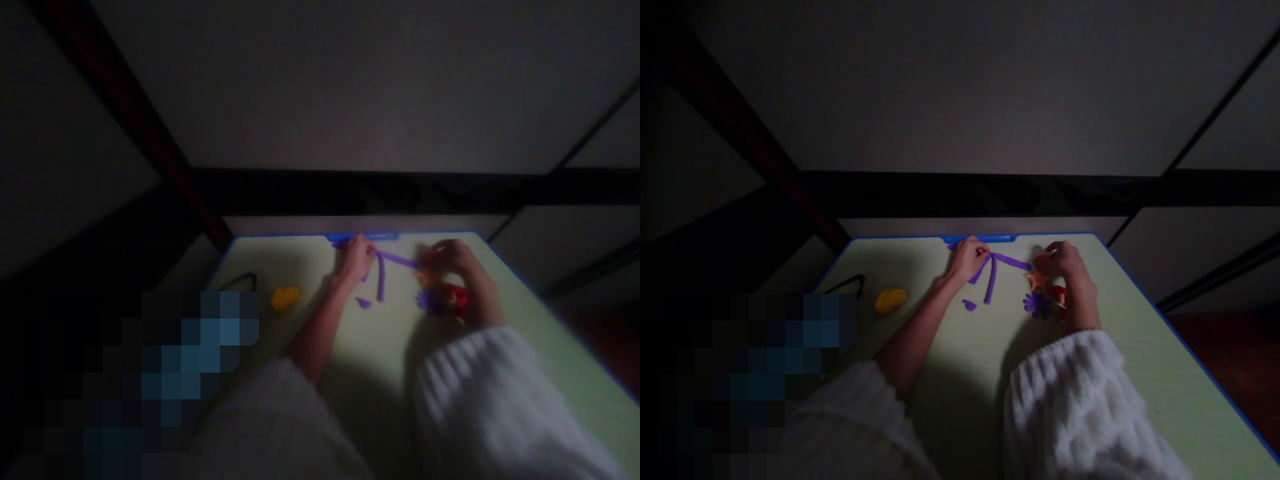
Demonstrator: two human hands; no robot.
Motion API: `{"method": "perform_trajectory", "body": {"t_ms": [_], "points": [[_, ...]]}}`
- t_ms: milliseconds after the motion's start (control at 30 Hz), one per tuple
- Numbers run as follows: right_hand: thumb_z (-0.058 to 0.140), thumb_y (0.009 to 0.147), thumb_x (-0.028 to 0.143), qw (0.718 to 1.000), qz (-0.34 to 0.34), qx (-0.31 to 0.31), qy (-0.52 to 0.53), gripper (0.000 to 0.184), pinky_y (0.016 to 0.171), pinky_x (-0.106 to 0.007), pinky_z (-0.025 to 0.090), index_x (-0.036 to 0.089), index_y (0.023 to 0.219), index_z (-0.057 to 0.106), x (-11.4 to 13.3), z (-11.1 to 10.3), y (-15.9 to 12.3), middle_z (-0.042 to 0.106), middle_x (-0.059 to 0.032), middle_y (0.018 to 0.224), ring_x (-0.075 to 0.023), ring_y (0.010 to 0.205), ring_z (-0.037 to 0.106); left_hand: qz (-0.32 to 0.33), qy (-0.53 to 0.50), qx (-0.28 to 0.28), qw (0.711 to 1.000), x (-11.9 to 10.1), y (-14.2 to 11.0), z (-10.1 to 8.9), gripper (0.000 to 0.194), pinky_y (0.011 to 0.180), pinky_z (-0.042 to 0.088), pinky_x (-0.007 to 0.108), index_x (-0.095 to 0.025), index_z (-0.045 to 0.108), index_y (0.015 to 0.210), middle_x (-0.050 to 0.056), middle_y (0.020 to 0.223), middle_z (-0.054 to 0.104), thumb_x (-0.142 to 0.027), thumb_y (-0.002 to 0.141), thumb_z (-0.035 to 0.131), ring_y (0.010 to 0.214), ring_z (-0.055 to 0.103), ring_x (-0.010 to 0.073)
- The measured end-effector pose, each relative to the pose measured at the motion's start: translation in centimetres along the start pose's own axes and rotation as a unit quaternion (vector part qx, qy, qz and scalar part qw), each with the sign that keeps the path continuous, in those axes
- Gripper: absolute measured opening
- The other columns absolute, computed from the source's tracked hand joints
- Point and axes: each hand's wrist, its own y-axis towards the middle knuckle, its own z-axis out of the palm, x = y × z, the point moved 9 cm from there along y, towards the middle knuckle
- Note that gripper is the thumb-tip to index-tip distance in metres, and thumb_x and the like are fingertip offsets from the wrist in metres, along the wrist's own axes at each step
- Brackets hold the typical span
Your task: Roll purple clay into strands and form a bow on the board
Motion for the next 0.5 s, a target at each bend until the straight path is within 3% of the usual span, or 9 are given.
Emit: {"method": "perform_trajectory", "body": {"t_ms": [233, 500], "points": [[0.074, 0.062, 0.02, 1.0, -0.005, -0.005, 0.005, 0.024, 0.068, -0.036, 0.056, 0.024, 0.085, 0.068, -0.1, -0.9, -0.1, 0.072, -0.0106, 0.09, -0.0296, 0.089, 0.068, -0.001, -0.001, 0.001, 1.0, -0.1, -0.1, -0.1, 0.018, 0.073, 0.048, 0.024, -0.015, 0.073, 0.078, 0.005, 0.079, 0.065, -0.008, 0.08, 0.056, 0.073, 0.06, 0.0138], [0.071, 0.061, 0.018, 1.0, -0.011, -0.009, -0.002, 0.036, 0.068, -0.034, 0.056, 0.02, 0.096, 0.068, -1.3, -1.9, -0.5, 0.072, -0.0106, 0.089, -0.0261, 0.082, 0.07, -0.001, -0.004, 0.0, 1.0, 0.0, 0.0, -0.2, 0.018, 0.072, 0.047, 0.024, -0.014, 0.073, 0.075, 0.005, 0.079, 0.065, -0.007, 0.079, 0.056, 0.071, 0.059, 0.0133]]}}
